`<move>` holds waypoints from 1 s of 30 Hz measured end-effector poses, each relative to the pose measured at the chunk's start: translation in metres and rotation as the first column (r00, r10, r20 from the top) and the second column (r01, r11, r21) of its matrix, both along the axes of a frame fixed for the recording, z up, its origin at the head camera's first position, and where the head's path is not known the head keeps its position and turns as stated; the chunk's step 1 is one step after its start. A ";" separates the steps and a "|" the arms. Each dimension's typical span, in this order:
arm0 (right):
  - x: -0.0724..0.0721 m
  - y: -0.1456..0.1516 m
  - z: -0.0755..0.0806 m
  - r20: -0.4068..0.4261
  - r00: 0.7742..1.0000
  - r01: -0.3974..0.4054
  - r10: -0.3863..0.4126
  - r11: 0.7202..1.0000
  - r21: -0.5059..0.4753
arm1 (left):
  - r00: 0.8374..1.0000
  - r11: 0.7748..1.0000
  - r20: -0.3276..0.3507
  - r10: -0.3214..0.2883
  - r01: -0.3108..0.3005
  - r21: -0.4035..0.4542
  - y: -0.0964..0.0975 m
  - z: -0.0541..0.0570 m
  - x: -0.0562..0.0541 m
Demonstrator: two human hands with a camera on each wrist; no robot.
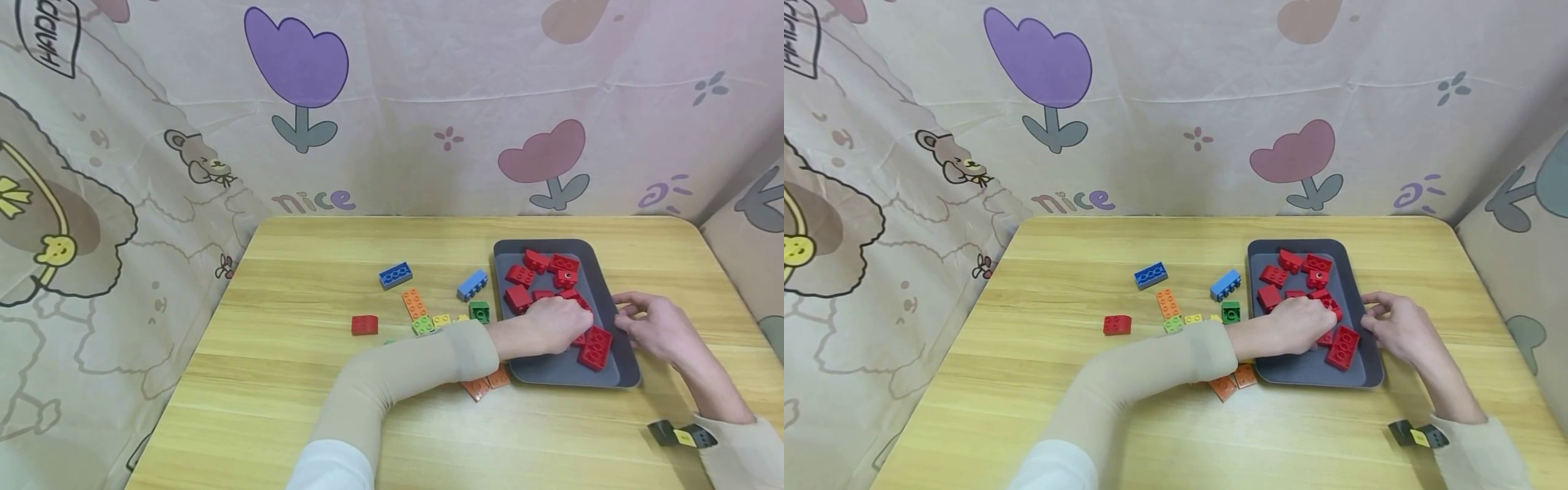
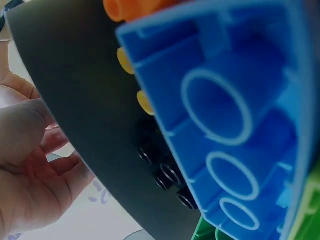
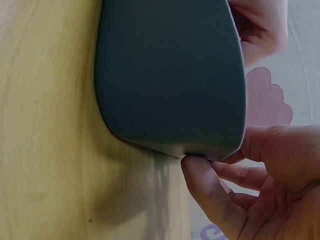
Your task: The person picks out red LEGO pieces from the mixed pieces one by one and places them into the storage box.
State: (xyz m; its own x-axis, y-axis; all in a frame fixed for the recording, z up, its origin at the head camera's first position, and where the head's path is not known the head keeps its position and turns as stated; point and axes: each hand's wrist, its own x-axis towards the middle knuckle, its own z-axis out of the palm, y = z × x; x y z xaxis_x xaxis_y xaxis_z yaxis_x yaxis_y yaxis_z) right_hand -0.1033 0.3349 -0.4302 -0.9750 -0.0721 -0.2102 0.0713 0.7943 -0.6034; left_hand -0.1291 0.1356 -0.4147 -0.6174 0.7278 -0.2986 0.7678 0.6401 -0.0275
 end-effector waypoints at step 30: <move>0.000 -0.001 0.001 0.013 1.000 0.007 -0.007 1.000 -0.004 | 1.000 0.999 0.022 0.015 -0.016 0.040 -0.014 0.020 -0.004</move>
State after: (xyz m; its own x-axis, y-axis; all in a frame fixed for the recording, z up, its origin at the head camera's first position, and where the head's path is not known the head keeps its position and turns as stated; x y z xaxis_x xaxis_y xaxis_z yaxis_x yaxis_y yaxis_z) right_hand -0.1029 0.3341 -0.4288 -0.9726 -0.0664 -0.2228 0.0846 0.7915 -0.6053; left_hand -0.1334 0.1212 -0.3944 -0.6223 0.7300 -0.2827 0.7581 0.6519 0.0145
